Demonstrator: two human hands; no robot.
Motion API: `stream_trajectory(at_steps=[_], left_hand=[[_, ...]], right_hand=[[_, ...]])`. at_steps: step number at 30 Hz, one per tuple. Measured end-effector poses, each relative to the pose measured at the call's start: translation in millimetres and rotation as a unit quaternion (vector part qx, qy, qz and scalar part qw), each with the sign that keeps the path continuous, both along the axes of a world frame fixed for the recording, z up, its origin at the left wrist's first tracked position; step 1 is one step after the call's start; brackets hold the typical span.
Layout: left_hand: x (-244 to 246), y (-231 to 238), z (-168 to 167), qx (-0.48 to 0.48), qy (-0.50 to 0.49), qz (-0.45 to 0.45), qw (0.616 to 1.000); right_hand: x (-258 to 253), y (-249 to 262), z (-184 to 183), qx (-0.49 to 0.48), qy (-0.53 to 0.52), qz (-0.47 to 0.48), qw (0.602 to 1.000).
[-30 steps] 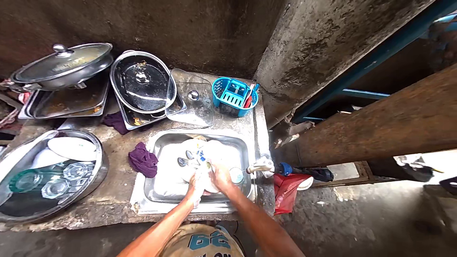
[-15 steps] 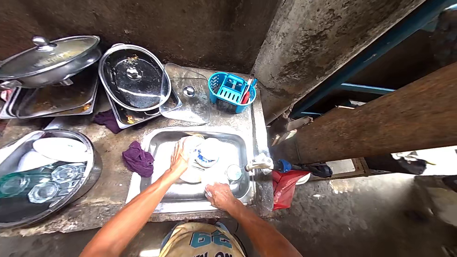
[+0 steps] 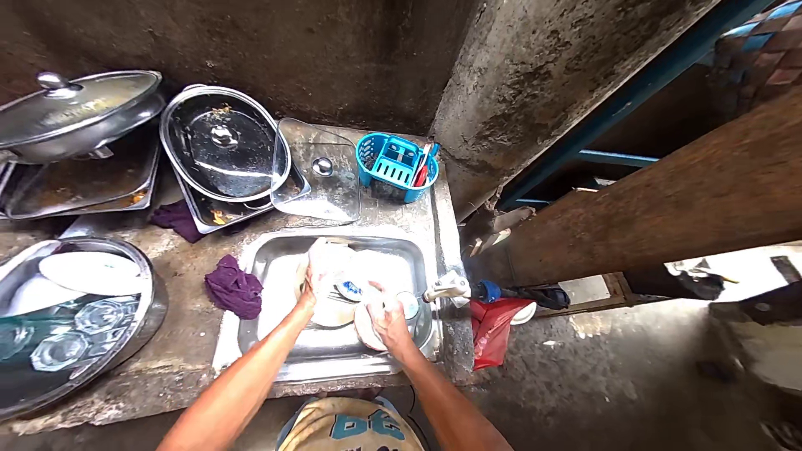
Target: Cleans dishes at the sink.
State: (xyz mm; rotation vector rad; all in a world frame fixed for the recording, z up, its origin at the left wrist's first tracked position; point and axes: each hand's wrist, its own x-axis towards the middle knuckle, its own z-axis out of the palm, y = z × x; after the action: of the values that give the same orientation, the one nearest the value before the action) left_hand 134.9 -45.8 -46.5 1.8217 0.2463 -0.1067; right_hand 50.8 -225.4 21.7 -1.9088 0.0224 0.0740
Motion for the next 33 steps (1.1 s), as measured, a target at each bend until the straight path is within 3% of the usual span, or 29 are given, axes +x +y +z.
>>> stream_trajectory(at_steps=[1, 3, 6, 9, 11, 13, 14, 16, 18, 20, 22, 24, 25, 27, 28, 30, 31, 32, 33], left_hand=[[-14.8, -13.6, 5.9, -0.098, 0.016, 0.025, 0.995], [-50.5, -33.9, 17.1, -0.278, 0.082, 0.033, 0.957], [-78.6, -44.0, 29.7, -0.406, 0.163, 0.001, 0.899], [-77.1, -42.8, 42.1, -0.393, 0.187, -0.080, 0.897], [-76.1, -35.4, 42.5, -0.328, 0.141, -0.155, 0.921], [-75.9, -28.9, 42.9, -0.240, 0.068, -0.202, 0.947], [-77.4, -26.9, 41.8, -0.222, 0.043, -0.203, 0.953], [-78.7, -26.1, 35.7, -0.260, 0.036, -0.141, 0.955], [-74.4, -32.1, 33.4, -0.358, 0.073, -0.024, 0.931], [-66.4, -35.1, 44.4, -0.432, 0.154, 0.048, 0.887], [-57.7, -28.9, 45.7, -0.449, 0.240, 0.046, 0.859], [-55.3, -25.4, 46.3, -0.390, 0.263, 0.023, 0.882], [-54.2, -29.1, 51.2, -0.313, 0.230, 0.011, 0.922], [-54.5, -37.9, 59.3, -0.082, 0.090, -0.047, 0.991], [-59.1, -37.6, 56.0, 0.039, -0.030, -0.094, 0.994], [-67.2, -33.5, 32.2, 0.207, -0.314, -0.118, 0.919], [-64.4, -31.9, 22.5, 0.231, -0.406, -0.115, 0.877], [-62.3, -31.0, 17.4, 0.223, -0.430, -0.120, 0.867], [-64.5, -31.0, 15.1, 0.186, -0.390, -0.124, 0.893]], right_hand=[[5.0, 9.2, 1.5, 0.003, -0.061, -0.006, 0.998], [16.2, 22.0, -7.9, -0.088, -0.178, 0.046, 0.979], [35.1, 20.4, -22.6, -0.213, -0.273, 0.051, 0.937], [41.8, 8.5, -8.4, -0.197, -0.164, -0.015, 0.966], [48.5, 2.7, 1.0, -0.038, 0.001, -0.117, 0.992], [54.7, -6.2, -2.1, 0.140, 0.099, -0.165, 0.971], [54.2, -11.1, -1.0, 0.166, 0.133, -0.150, 0.965], [46.0, -12.9, 11.4, 0.094, 0.154, -0.091, 0.979], [28.0, -7.7, 24.6, -0.059, 0.131, -0.003, 0.990], [9.6, -6.3, 9.0, -0.175, 0.010, 0.047, 0.983], [2.8, -15.0, -3.6, -0.215, -0.076, 0.102, 0.968], [4.2, -18.8, 0.8, -0.214, -0.011, 0.179, 0.960], [8.7, -18.3, 11.0, -0.186, 0.068, 0.206, 0.958], [16.4, -15.9, 24.0, 0.001, 0.216, 0.132, 0.967], [17.5, -14.1, 18.4, 0.151, 0.247, 0.056, 0.955], [18.7, -10.0, 8.1, 0.368, 0.322, -0.054, 0.871], [20.5, -8.8, 7.1, 0.410, 0.343, -0.090, 0.841], [21.9, -6.8, 8.4, 0.395, 0.345, -0.114, 0.843], [20.7, -3.8, 11.5, 0.330, 0.329, -0.116, 0.877]])
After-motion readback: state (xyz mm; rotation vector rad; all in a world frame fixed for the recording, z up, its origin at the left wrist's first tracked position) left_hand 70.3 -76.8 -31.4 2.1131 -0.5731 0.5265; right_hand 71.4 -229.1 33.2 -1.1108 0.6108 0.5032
